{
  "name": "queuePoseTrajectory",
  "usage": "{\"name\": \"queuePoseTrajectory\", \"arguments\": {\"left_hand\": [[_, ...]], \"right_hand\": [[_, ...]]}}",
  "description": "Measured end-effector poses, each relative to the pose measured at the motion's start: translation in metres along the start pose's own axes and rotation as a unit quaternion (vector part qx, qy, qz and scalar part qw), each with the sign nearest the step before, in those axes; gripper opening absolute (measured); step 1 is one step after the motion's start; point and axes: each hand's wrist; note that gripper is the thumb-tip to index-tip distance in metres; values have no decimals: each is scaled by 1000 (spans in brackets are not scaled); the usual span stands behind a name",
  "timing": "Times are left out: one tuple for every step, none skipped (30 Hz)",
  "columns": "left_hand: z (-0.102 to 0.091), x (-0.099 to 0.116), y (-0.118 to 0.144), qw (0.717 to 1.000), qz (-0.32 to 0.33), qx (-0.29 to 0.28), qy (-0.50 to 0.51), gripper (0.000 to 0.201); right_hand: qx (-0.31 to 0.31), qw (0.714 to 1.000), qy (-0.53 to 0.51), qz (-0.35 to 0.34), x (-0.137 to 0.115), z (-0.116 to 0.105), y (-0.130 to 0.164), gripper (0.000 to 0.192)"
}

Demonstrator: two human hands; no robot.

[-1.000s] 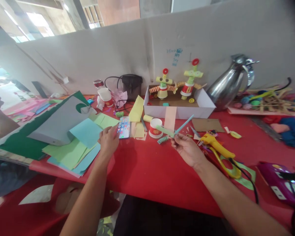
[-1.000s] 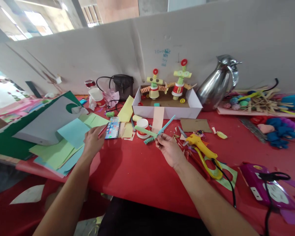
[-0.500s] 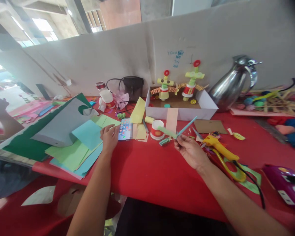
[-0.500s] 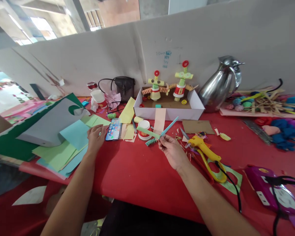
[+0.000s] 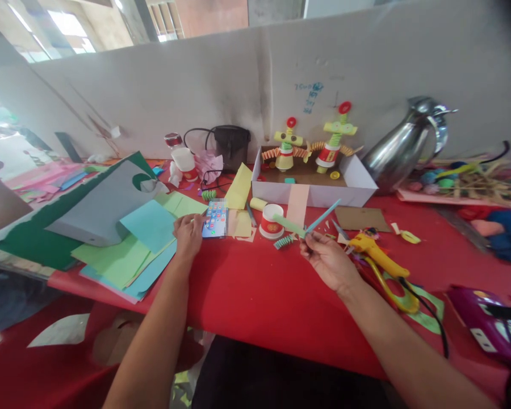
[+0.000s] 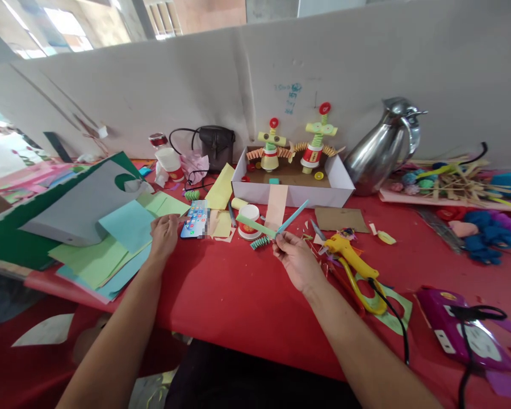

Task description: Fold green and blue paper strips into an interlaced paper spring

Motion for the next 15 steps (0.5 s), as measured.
{"name": "queuePoseTrajectory", "arguments": {"left_hand": [[0, 0, 0, 1000, 1, -2, 3, 58], [0, -1, 0, 1000, 3, -4, 5, 58], [1, -1, 0, 1000, 5, -4, 4, 59], [1, -1, -1, 1000, 7, -3, 1, 58], [1, -2, -1, 1000, 8, -2, -5, 58], [2, -1, -1, 1000, 7, -3, -16, 56], [3, -1, -1, 1000, 5, -4, -30, 54], [3, 0, -1, 999, 2, -6, -46, 52], [5, 0, -1, 998, -3, -9, -63, 49], [6, 2, 0, 997, -7, -12, -81, 47], [7, 3, 0, 995, -10, -16, -99, 46], [9, 4, 1, 993, -11, -20, -118, 45], [10, 6, 1, 991, -11, -27, -134, 45], [12, 7, 2, 988, -10, -34, -147, 44], [13, 8, 2, 987, -5, -43, -154, 43]], "right_hand": [[0, 1000, 0, 3, 0, 0, 0, 34], [1, 1000, 0, 4, 1, 0, 0, 35], [1, 1000, -1, 6, 1, -1, -1, 35], [0, 1000, -1, 6, 2, -1, -1, 35], [0, 1000, -1, 5, 3, -1, -1, 34], [0, 1000, -1, 4, 3, -2, -1, 34], [1, 1000, -1, 4, 3, -2, -1, 34], [3, 1000, -2, 4, 4, -2, -1, 34], [4, 1000, -2, 5, 4, -2, -2, 34], [6, 1000, -3, 5, 4, -2, -2, 34], [6, 1000, -3, 6, 4, -2, -2, 33], [7, 1000, -3, 6, 5, -2, -2, 33], [7, 1000, -3, 6, 5, -2, -2, 33], [7, 1000, -2, 5, 5, -2, -2, 33], [7, 1000, -1, 5, 5, -1, -2, 32]]}}
Point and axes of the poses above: each hand's wrist, its own y-axis away from the middle knuckle, its own z-axis out of the palm, x = y × z, and after that the axes turned 11 degrees about -x, right-handed
